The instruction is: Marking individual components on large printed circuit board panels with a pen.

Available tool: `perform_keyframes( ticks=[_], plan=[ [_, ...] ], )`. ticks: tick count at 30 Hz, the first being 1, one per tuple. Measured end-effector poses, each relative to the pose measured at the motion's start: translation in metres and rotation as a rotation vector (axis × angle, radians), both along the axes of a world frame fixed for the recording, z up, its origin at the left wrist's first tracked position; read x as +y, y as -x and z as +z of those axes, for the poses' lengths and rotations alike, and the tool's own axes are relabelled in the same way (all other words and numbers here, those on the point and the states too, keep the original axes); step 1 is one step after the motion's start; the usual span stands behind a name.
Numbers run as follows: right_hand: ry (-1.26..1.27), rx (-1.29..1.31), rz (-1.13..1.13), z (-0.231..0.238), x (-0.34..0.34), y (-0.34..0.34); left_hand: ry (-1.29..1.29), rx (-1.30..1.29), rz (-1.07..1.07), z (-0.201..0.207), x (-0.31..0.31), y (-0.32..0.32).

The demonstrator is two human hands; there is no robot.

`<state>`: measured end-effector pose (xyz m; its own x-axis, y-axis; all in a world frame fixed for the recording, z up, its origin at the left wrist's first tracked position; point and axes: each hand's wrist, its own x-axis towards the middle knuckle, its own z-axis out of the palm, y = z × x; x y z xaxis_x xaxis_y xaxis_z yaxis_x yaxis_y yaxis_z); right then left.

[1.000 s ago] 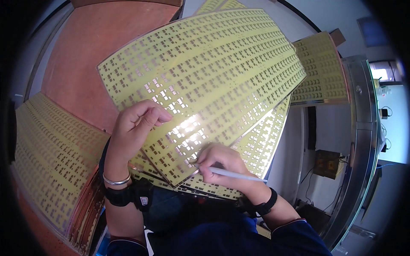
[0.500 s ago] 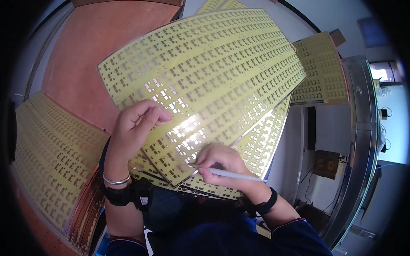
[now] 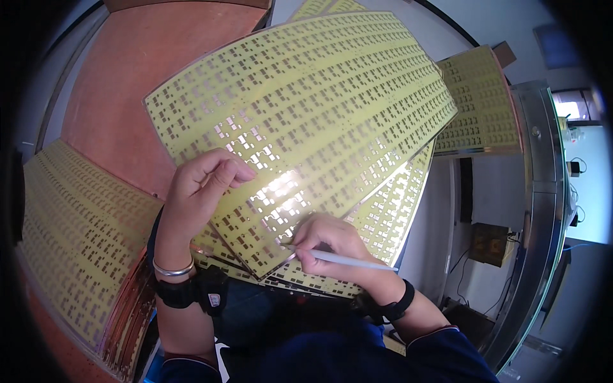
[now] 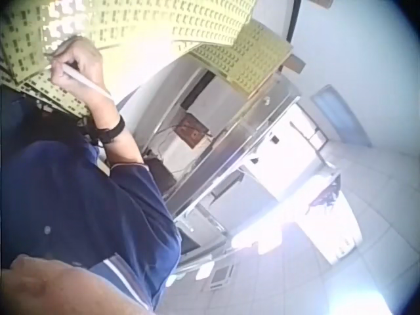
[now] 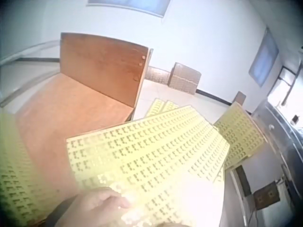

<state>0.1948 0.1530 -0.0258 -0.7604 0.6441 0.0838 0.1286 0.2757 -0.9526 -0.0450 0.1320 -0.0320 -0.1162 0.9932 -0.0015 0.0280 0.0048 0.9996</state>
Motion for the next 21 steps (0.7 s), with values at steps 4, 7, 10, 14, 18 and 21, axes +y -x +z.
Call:
perform_keyframes(
  ticks=[4,7,10,14,18,21],
  plan=[
    [-0.016,0.003,-0.017,-0.0014,-0.0019,-0.0004,-0.020,-0.023,0.014,-0.0018,-0.0008,-0.0008],
    [-0.008,0.009,-0.013,-0.0028,-0.0009,-0.0011,-0.006,0.007,0.000,-0.0018,-0.0005,0.0008],
    [0.030,0.018,-0.001,-0.0004,-0.0005,-0.0003,-0.004,0.001,0.000,-0.0011,-0.0007,0.0012],
    [0.012,0.000,0.013,0.0004,-0.0001,-0.0001,-0.010,-0.007,0.014,-0.0004,-0.0008,0.0005],
    [-0.011,0.007,0.018,-0.0008,0.0006,-0.0007,0.003,-0.002,0.010,0.0007,0.0001,-0.0003],
    [0.003,0.000,0.018,-0.0002,0.0003,-0.0001,0.005,-0.001,0.014,0.0011,-0.0005,-0.0002]
  ],
)
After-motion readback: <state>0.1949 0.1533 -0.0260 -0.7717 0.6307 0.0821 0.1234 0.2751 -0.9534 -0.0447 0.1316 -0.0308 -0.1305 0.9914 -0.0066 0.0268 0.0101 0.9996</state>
